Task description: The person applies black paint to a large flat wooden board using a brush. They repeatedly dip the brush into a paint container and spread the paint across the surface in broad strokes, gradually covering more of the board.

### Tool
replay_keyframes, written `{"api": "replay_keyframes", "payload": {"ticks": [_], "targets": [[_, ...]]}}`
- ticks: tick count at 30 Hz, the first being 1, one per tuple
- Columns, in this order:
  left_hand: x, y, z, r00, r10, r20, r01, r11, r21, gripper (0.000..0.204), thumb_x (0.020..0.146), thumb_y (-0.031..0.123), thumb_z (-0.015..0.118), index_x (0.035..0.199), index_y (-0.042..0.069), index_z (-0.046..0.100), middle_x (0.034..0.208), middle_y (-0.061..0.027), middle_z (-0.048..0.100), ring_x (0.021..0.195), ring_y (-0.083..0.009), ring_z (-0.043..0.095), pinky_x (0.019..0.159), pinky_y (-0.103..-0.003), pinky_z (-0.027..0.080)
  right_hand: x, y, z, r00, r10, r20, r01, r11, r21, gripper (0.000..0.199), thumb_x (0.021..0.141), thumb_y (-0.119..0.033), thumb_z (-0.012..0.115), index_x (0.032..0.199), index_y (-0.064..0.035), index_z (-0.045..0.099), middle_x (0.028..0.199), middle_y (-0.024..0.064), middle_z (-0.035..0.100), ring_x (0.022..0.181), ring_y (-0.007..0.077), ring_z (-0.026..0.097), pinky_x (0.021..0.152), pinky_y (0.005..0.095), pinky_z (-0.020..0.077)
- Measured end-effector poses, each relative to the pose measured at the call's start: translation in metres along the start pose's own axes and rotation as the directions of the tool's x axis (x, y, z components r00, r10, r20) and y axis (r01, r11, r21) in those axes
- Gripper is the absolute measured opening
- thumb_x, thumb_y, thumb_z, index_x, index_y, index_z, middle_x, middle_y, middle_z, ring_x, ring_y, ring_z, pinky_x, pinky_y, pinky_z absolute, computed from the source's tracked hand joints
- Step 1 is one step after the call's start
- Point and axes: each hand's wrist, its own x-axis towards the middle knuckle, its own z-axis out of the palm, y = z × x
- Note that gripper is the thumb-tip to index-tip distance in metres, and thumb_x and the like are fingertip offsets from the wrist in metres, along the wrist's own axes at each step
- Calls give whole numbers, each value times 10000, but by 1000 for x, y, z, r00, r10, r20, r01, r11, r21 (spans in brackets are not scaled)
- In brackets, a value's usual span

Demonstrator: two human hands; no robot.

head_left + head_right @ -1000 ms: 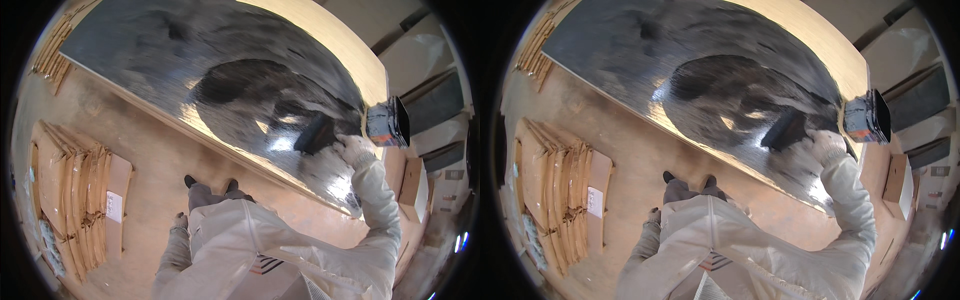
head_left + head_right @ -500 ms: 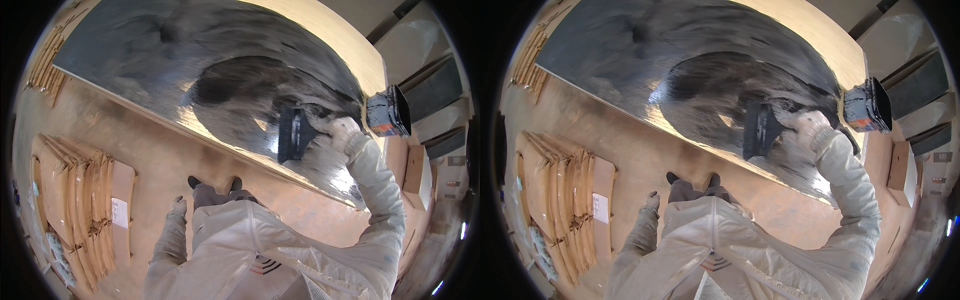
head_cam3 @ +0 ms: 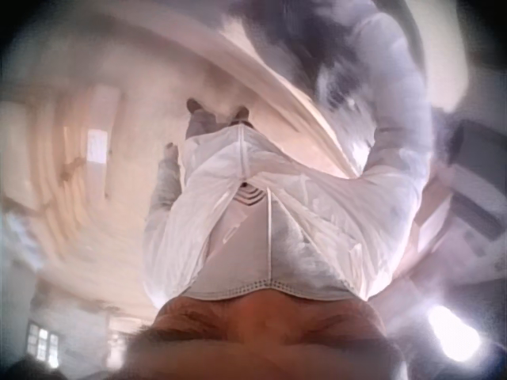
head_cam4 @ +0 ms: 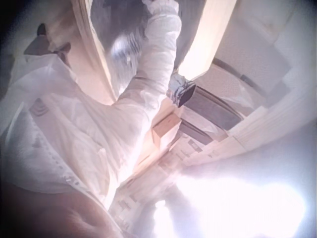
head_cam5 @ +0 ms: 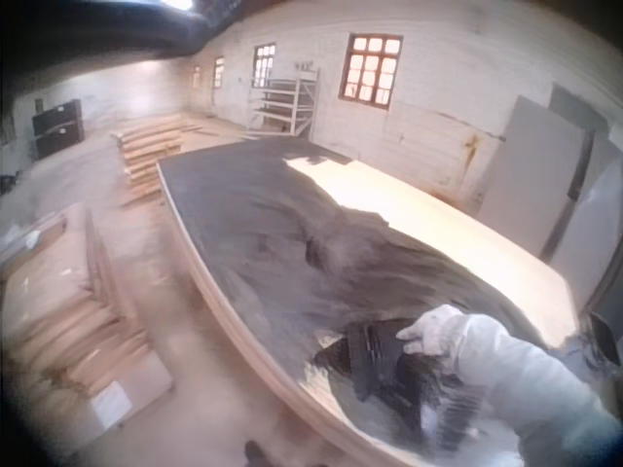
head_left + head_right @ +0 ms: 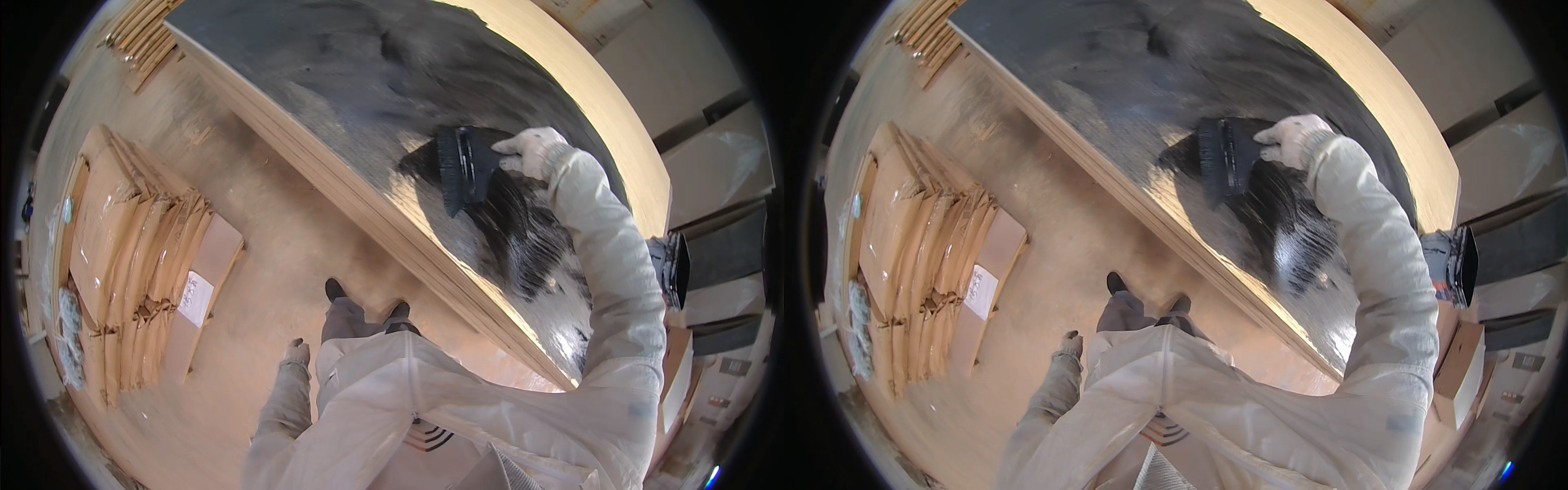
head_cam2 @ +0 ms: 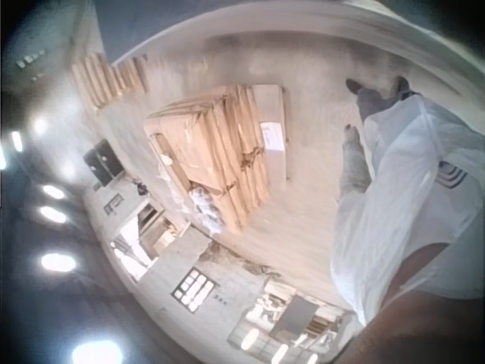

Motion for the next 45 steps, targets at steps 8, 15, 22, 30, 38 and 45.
{"api": "replay_keyframes", "payload": {"ticks": [8,15,22,30,38,45], "targets": [[-29,-54,9,988,-93,-121,73,985,-157,541,925,218,642,1410,-22,621,1405,-250,653,1329,-354,615,1140,-412,466,15,-58,-38,959,-182,217,244,920,-308,500,896,-387,777,1373,-259,701,1192,137,754,1160,349,690,1038,414,528],[-43,-64,24,982,-112,-151,91,986,-136,533,925,218,636,1401,-23,627,1400,-258,654,1342,-353,610,1145,-415,464,50,-31,-40,951,-307,41,302,889,-345,500,900,-377,772,1367,-211,705,1225,139,749,1179,356,680,1032,423,528],[-59,-53,51,972,-131,-197,57,938,-343,531,928,230,638,1398,-15,633,1400,-248,659,1343,-359,609,1151,-422,459,21,-41,-42,938,-320,133,346,840,-418,519,906,-424,740,1367,-188,706,1258,144,737,1217,348,664,1062,424,507],[-99,-92,99,961,-135,-243,64,958,-279,564,905,239,645,1402,-29,631,1408,-262,649,1345,-368,608,1161,-423,454,13,-85,-32,893,-424,147,444,789,-425,515,901,-426,737,1371,-219,706,1263,129,740,1216,340,669,1068,419,512],[-168,-133,138,922,-269,-279,165,923,-346,547,879,231,664,1364,-22,662,1336,-251,695,1268,-341,663,1093,-406,508,49,-70,-37,850,-523,62,499,762,-411,493,875,-369,780,1340,-217,728,1263,116,743,1206,329,679,1057,404,524],[-199,-165,174,921,-357,-153,274,876,-396,578,874,254,674,1384,-17,643,1306,-229,716,1209,-321,688,1035,-379,535,0,-91,-21,799,-540,264,587,607,-535,500,897,-391,766,1365,-223,710,1213,111,757,1167,321,691,1041,410,529]]}}
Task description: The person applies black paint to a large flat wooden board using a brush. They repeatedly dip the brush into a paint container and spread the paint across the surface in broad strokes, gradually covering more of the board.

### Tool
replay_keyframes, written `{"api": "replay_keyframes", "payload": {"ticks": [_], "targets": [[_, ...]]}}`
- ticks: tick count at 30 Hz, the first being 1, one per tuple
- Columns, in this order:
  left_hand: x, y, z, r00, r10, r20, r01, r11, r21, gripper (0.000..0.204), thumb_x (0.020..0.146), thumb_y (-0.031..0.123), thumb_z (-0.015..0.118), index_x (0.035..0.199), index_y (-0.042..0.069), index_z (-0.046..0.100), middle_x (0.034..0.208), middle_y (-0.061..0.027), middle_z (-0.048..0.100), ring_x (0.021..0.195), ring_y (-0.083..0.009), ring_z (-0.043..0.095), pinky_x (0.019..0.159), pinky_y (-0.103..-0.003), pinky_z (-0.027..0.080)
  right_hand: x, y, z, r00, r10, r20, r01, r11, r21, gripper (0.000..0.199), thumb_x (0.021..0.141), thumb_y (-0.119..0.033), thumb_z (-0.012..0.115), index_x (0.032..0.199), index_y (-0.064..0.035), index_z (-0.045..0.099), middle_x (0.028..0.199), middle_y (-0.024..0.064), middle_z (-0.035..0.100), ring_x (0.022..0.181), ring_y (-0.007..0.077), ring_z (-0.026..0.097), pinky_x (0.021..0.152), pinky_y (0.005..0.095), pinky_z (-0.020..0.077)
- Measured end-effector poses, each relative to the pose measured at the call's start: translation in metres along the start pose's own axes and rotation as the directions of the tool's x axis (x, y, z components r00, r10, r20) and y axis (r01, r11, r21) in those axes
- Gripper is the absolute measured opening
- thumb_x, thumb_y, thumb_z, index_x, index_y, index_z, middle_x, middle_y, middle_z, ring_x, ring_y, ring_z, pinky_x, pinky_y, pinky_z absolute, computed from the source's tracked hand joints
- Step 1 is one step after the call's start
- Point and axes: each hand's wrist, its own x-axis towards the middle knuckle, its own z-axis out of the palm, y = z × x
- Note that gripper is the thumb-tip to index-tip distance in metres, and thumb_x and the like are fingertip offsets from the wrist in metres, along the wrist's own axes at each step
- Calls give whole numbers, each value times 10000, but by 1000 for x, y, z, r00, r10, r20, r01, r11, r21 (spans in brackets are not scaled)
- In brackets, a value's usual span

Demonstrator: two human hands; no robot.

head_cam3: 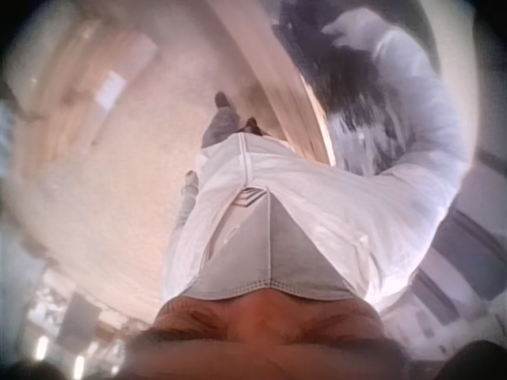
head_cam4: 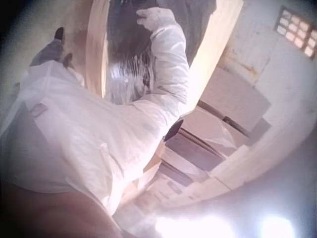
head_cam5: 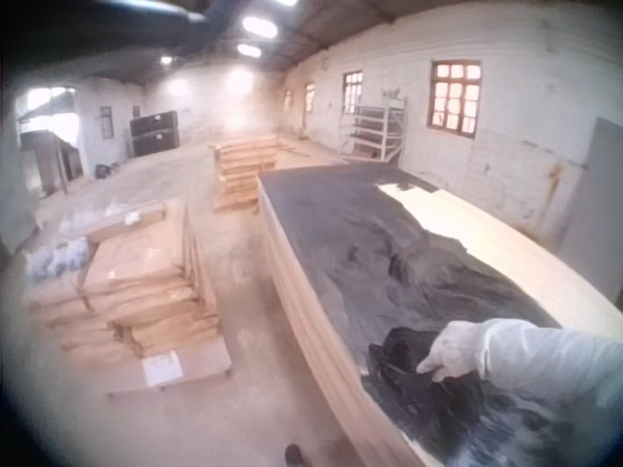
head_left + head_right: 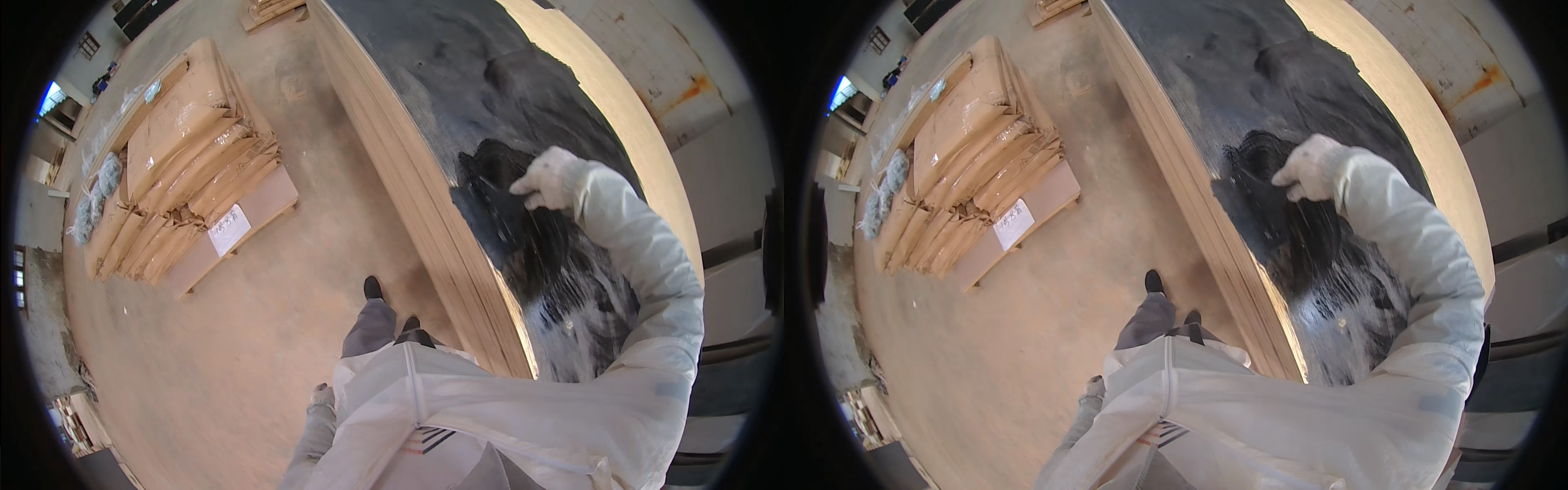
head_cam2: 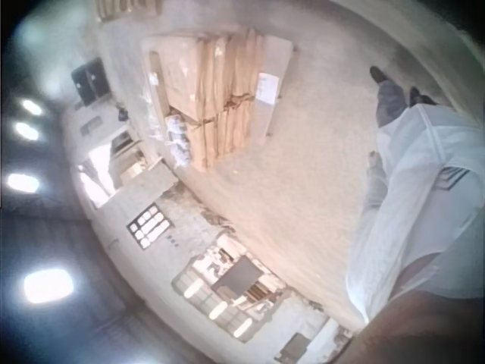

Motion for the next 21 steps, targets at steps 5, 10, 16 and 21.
{"api": "replay_keyframes", "payload": {"ticks": [5,10,16,21], "targets": [[42,-2,3,997,73,40,-71,996,-50,604,877,250,686,1411,-23,616,1298,-210,724,1209,-310,688,1044,-385,530,5,11,2,998,38,-49,-33,994,102,483,900,-390,757,1353,-228,719,1225,99,755,1172,317,689,1019,407,536],[47,61,-14,981,175,-77,-175,985,15,560,918,234,647,1419,-14,617,1339,-216,703,1260,-306,664,1078,-376,505,28,10,-19,994,79,-71,-73,994,77,487,888,-396,758,1344,-226,722,1232,114,750,1169,334,689,1023,416,534],[42,111,-20,972,208,-107,-224,961,-162,538,941,227,635,1423,-12,619,1380,-263,664,1288,-341,644,1102,-390,489,5,1,-5,996,85,38,-87,993,80,485,872,-374,783,1329,-218,737,1223,110,756,1162,338,690,1040,421,522],[52,78,-18,981,186,-61,-187,982,-13,544,937,232,636,1421,-16,619,1369,-241,680,1299,-342,643,1118,-390,489,68,45,-26,973,185,-139,-156,968,195,482,859,-362,772,1316,-215,745,1293,80,739,1246,304,664,1094,385,501]]}}
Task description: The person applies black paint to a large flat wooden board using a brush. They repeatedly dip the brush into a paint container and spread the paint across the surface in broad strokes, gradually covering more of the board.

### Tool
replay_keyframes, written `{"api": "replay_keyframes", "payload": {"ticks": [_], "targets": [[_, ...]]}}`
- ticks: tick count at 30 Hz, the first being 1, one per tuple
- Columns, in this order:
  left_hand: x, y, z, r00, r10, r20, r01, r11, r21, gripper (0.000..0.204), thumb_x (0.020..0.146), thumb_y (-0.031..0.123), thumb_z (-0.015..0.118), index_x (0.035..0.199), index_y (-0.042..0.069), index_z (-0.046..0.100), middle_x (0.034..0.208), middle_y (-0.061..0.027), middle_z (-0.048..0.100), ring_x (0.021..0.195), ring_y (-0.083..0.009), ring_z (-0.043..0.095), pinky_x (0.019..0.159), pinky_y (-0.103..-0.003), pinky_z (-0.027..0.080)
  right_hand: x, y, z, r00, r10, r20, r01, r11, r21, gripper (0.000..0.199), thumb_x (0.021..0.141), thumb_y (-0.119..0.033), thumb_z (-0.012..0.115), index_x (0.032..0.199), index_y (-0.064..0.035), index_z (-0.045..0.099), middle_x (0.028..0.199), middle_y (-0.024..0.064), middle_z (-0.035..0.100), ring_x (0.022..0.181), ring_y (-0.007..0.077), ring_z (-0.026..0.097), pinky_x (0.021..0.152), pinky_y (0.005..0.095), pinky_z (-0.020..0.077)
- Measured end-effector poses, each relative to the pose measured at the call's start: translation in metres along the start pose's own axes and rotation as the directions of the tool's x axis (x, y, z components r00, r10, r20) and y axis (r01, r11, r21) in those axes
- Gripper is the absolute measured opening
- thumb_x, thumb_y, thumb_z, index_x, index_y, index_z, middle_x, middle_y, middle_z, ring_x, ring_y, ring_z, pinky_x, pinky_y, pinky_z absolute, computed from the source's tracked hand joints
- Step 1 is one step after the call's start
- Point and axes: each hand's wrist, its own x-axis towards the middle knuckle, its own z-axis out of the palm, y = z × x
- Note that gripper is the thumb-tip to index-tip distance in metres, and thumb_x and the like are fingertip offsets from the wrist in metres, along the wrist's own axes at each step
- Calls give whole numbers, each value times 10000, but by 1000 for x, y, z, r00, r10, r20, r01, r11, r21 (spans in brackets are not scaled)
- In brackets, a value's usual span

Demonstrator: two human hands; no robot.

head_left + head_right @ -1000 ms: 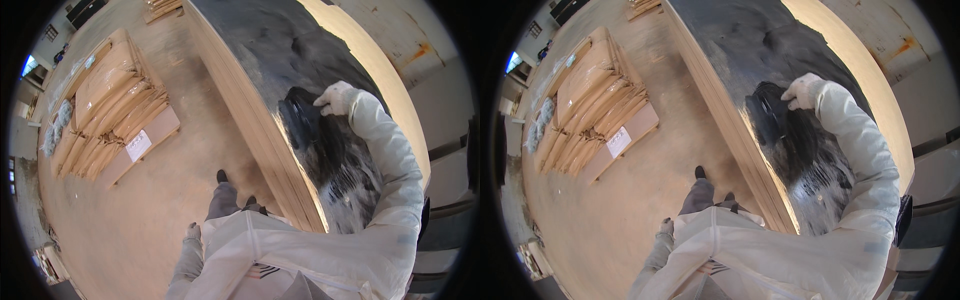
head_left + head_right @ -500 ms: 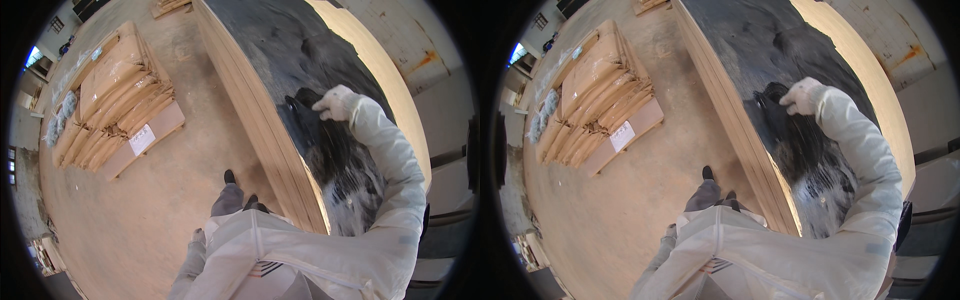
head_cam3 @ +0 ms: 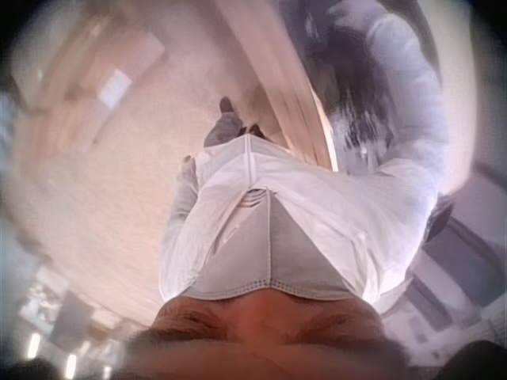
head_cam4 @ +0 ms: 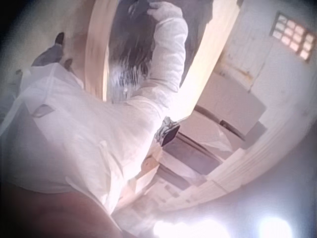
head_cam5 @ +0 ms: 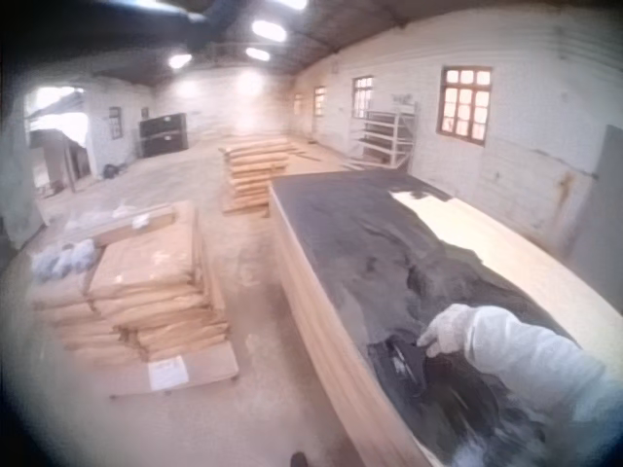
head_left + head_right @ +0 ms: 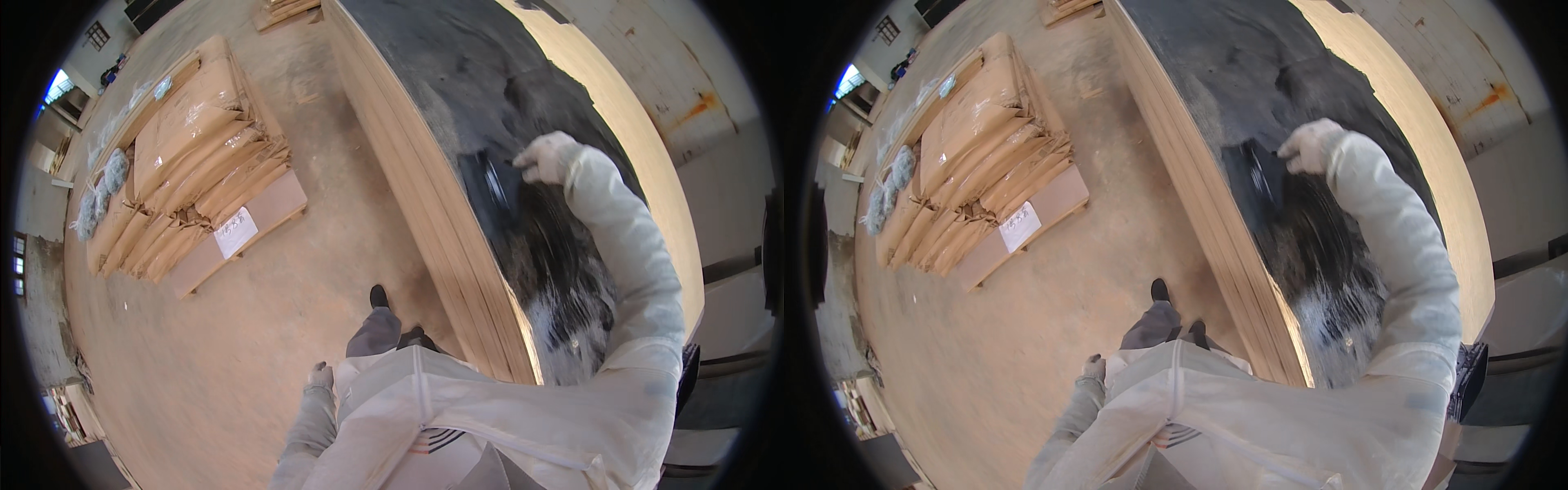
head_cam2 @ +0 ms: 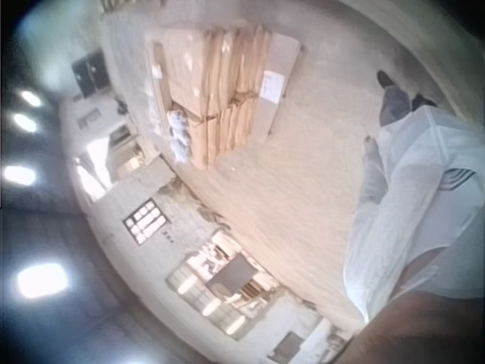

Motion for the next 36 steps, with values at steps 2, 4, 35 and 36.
{"api": "replay_keyframes", "payload": {"ticks": [2,4,35,36], "targets": [[2,-22,-3,998,-65,12,64,998,9,547,933,226,642,1421,-20,616,1372,-229,683,1307,-338,640,1126,-391,486,22,-6,-21,996,74,-51,-73,997,17,496,861,-358,741,1330,-196,736,1302,101,735,1248,296,668,1093,386,504],[-1,-21,-6,996,-86,6,86,996,-2,534,927,212,645,1402,-32,626,1371,-219,686,1295,-324,647,1117,-390,491,37,0,-32,994,97,-58,-95,995,39,502,863,-348,736,1335,-178,732,1305,109,733,1249,303,668,1092,394,506],[-64,-83,15,996,88,25,-89,993,72,534,921,234,649,1395,-13,641,1282,-274,710,1176,-306,705,992,-389,562,-217,-33,124,989,-101,111,96,994,52,468,877,-321,800,1328,-215,734,1165,112,771,1132,328,708,1016,419,549],[-73,-97,24,996,55,69,-58,997,48,533,924,234,653,1394,-18,639,1290,-272,707,1182,-312,702,995,-390,562,-232,-43,129,978,-148,145,151,988,-11,470,871,-320,804,1324,-215,737,1162,111,772,1124,328,711,1013,421,550]]}}
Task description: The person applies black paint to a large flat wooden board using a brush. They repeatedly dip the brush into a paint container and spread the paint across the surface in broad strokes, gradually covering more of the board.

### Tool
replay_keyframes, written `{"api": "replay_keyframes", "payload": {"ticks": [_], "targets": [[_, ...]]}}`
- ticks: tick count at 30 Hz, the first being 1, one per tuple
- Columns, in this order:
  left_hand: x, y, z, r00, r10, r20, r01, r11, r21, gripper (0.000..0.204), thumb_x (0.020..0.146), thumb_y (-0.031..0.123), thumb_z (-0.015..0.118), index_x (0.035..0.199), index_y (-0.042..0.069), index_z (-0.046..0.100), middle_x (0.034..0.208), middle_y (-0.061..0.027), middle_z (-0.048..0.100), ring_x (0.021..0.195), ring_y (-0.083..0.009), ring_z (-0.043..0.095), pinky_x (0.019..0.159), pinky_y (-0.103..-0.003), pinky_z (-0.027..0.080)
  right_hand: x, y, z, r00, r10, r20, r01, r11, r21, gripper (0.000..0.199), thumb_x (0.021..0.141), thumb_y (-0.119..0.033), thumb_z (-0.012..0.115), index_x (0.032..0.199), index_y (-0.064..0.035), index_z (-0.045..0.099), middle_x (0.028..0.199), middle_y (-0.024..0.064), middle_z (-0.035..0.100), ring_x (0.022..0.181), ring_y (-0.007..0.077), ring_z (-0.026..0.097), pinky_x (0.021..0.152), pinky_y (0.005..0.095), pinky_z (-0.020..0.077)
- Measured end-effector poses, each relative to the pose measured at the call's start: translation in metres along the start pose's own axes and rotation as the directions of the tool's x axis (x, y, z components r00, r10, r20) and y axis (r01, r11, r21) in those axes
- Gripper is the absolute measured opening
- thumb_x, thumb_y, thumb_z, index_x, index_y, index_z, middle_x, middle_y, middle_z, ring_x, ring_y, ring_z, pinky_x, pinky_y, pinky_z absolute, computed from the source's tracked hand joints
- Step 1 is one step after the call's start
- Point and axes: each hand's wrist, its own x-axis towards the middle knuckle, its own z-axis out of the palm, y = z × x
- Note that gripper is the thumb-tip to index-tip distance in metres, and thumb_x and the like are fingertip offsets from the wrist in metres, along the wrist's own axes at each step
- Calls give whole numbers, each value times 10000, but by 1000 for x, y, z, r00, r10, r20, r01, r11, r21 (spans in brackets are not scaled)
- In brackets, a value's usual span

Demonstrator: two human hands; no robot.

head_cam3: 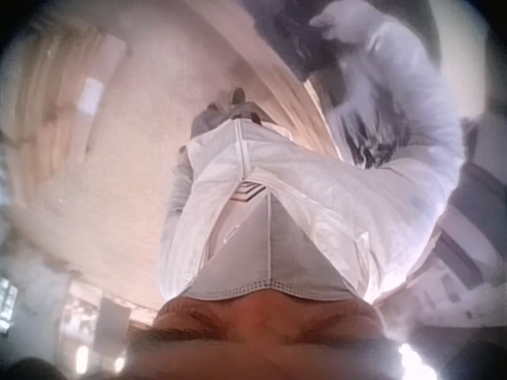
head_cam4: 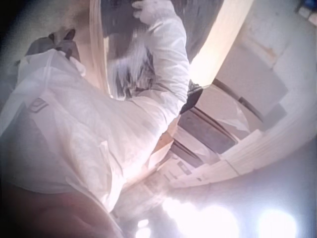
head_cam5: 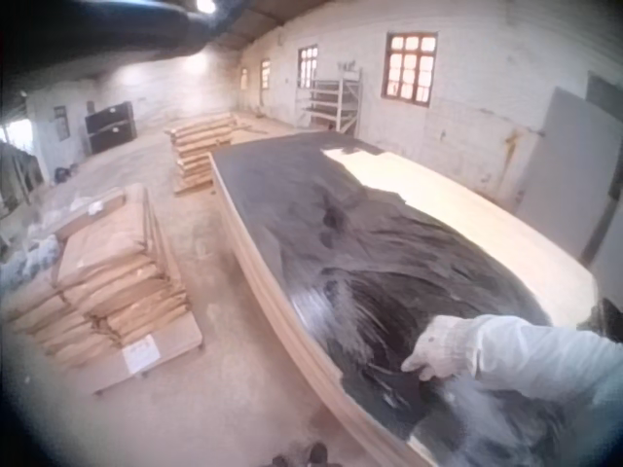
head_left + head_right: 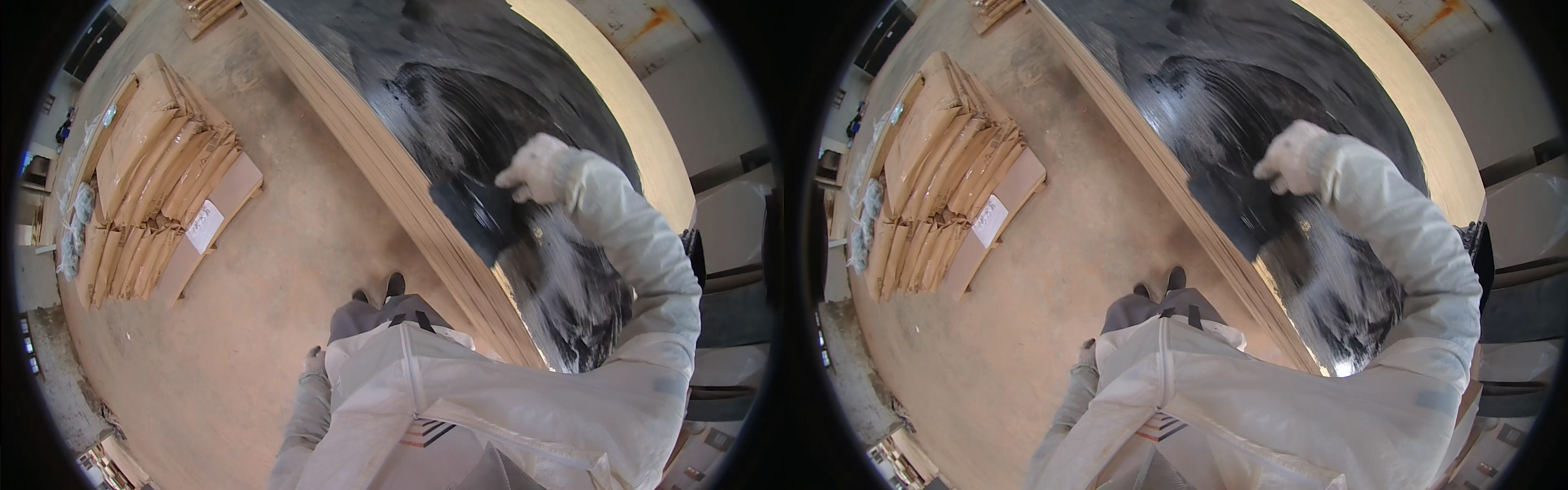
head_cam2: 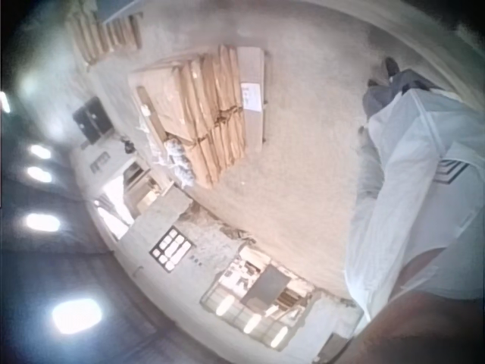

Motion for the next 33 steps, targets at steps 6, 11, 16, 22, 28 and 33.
{"api": "replay_keyframes", "payload": {"ticks": [6,11,16,22,28,33], "targets": [[-48,-33,15,993,-72,90,74,997,-12,529,950,211,654,1418,-31,610,1356,-253,679,1258,-343,658,1065,-411,525,-38,-7,21,991,103,-82,-101,994,32,483,845,-322,800,1312,-209,747,1222,109,756,1180,326,686,1032,418,533],[-59,-73,1,997,20,-80,-25,998,-58,539,960,197,639,1448,-27,586,1386,-233,667,1322,-330,615,1132,-409,471,1,-16,-4,962,205,-182,-202,979,38,501,851,-319,769,1337,-207,730,1249,105,749,1211,322,677,1061,412,518],[-81,-166,20,992,-41,-122,-7,929,-371,473,947,139,651,1390,-24,631,1221,-156,725,1118,-236,671,978,-354,534,-54,-34,42,975,124,-184,-144,985,-100,525,816,-296,807,1327,-201,734,1214,100,762,1176,333,693,1034,428,536],[-176,-296,101,961,-240,139,251,965,-68,496,921,236,692,1338,-29,654,1207,-181,746,1139,-272,695,998,-394,549,-176,-82,131,991,137,5,-136,983,-121,490,815,-304,821,1290,-206,754,1157,114,767,1132,352,696,1011,433,543],[-230,-333,122,939,-279,199,257,958,129,477,897,234,712,1299,-22,684,1227,-207,744,1156,-293,700,1017,-402,545,-178,-67,122,960,253,-119,-256,967,-11,508,822,-288,818,1318,-205,742,1208,133,755,1181,359,681,1054,423,524],[-193,-323,101,981,-180,71,186,980,-75,465,915,191,681,1331,-19,675,1255,-203,734,1172,-292,692,1037,-400,535,-114,-65,82,947,316,-60,-313,948,51,488,813,-250,763,1301,-244,752,1142,104,781,1100,284,728,985,400,546]]}}
